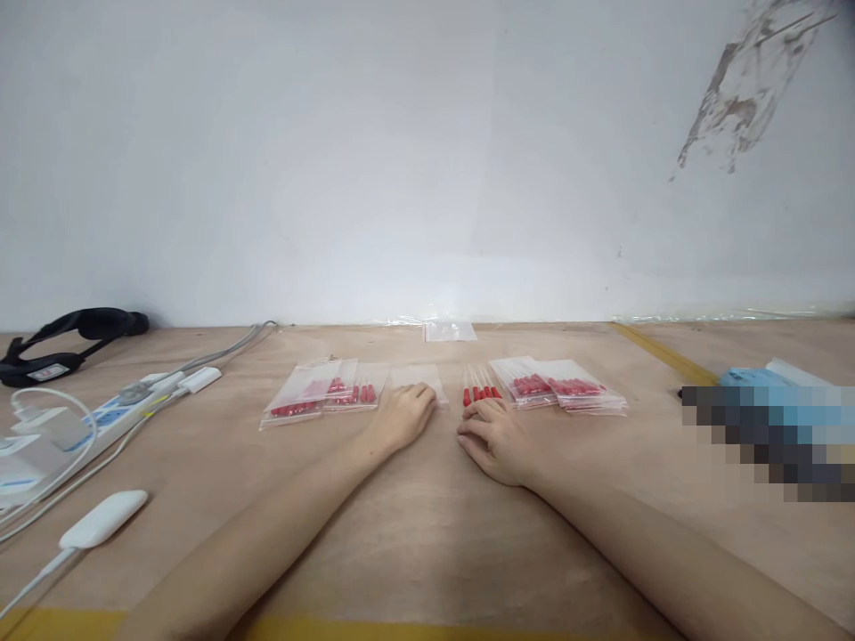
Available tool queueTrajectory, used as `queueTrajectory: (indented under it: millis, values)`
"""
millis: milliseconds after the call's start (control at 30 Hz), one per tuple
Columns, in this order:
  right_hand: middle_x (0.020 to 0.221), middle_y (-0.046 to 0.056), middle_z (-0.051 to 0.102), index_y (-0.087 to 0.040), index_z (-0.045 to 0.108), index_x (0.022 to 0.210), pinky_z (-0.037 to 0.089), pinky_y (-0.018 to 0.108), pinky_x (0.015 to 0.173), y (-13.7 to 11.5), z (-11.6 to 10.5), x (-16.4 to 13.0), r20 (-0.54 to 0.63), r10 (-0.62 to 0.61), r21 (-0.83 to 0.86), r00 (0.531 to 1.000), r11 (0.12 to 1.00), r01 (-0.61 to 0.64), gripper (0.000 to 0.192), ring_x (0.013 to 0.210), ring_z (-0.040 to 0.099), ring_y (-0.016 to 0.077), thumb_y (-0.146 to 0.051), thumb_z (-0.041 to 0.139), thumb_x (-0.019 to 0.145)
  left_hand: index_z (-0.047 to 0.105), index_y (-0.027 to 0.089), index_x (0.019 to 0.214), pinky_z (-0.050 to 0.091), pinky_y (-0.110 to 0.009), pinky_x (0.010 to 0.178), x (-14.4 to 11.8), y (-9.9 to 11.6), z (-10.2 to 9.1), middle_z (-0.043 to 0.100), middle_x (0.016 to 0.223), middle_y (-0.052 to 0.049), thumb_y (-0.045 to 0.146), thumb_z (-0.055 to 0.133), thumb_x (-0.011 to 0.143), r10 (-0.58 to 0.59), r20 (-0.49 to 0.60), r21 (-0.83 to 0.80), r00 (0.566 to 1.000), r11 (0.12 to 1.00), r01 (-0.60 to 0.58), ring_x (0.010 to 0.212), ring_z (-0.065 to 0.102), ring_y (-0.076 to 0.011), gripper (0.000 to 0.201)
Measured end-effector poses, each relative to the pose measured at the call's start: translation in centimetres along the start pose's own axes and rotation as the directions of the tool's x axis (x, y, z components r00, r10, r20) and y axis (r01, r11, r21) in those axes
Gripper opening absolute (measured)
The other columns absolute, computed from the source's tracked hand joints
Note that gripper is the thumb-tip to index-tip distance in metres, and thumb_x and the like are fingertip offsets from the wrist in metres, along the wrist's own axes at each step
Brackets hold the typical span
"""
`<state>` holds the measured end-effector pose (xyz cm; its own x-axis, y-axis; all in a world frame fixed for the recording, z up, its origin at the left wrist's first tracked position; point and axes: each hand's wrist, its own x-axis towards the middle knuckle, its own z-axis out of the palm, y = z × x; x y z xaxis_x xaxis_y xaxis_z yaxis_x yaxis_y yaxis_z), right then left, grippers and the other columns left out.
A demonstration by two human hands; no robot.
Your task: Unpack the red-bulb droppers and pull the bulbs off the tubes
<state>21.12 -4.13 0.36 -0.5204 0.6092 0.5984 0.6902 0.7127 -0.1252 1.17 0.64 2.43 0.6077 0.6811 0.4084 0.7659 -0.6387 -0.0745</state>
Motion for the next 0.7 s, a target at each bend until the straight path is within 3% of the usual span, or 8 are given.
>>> queueTrajectory:
  millis: [200, 333, 533, 700]
  values:
    - [0.087, 0.004, 0.058, -0.02, 0.062, 0.082, 0.031, 0.036, 0.083, 0.1, 0.4, 0.0, -0.027, -0.004, -0.011, 1.0, 1.0, 0.003, 0.014, 0.084, 0.048, 0.016, -0.022, 0.049, 0.08, 0.051, 0.019, 0.101, 0.044, -0.029, 0.075, -1.8, -1.6, 0.3, 0.058, 0.096, -0.005, 0.032, 0.05, 0.083, 0.017, -0.064, -0.254, 0.998, 0.967, -0.032, 0.086, 0.055, -0.0176, 0.023]
    - [0.085, 0.003, 0.059, -0.02, 0.06, 0.085, 0.029, 0.034, 0.081, 0.6, 0.9, 0.8, -0.021, 0.007, -0.089, 1.0, 0.996, -0.009, 0.013, 0.084, 0.048, 0.0162, -0.021, 0.048, 0.08, 0.056, 0.018, 0.086, 0.044, -0.027, 0.07, -2.3, -2.7, 0.8, 0.061, 0.084, -0.003, 0.027, 0.041, 0.088, 0.006, -0.075, -0.255, 0.997, 0.967, -0.025, 0.079, 0.057, -0.016, 0.018]
    - [0.088, 0.006, 0.059, -0.019, 0.058, 0.088, 0.025, 0.033, 0.074, 1.2, 1.8, 2.9, 0.018, -0.027, -0.293, 0.999, 0.956, 0.031, 0.013, 0.084, 0.046, 0.0183, -0.024, 0.05, 0.079, 0.056, 0.017, 0.082, 0.044, -0.026, 0.067, -1.8, -2.1, 1.4, 0.062, 0.08, -0.003, 0.026, 0.041, 0.088, -0.067, -0.131, -0.26, 0.989, 0.965, 0.03, 0.074, 0.057, -0.0156, 0.019]
    - [0.079, 0.005, 0.06, -0.018, 0.059, 0.077, 0.023, 0.034, 0.074, 1.2, 2.8, 3.8, 0.017, -0.086, -0.339, 0.996, 0.937, 0.086, 0.016, 0.081, 0.045, 0.017, -0.021, 0.044, 0.083, 0.056, 0.017, 0.082, 0.044, -0.029, 0.072, -1.9, -2.0, 1.4, 0.062, 0.081, -0.004, 0.027, 0.042, 0.087, -0.01, -0.163, -0.284, 0.987, 0.958, -0.037, 0.077, 0.057, -0.0158, 0.018]
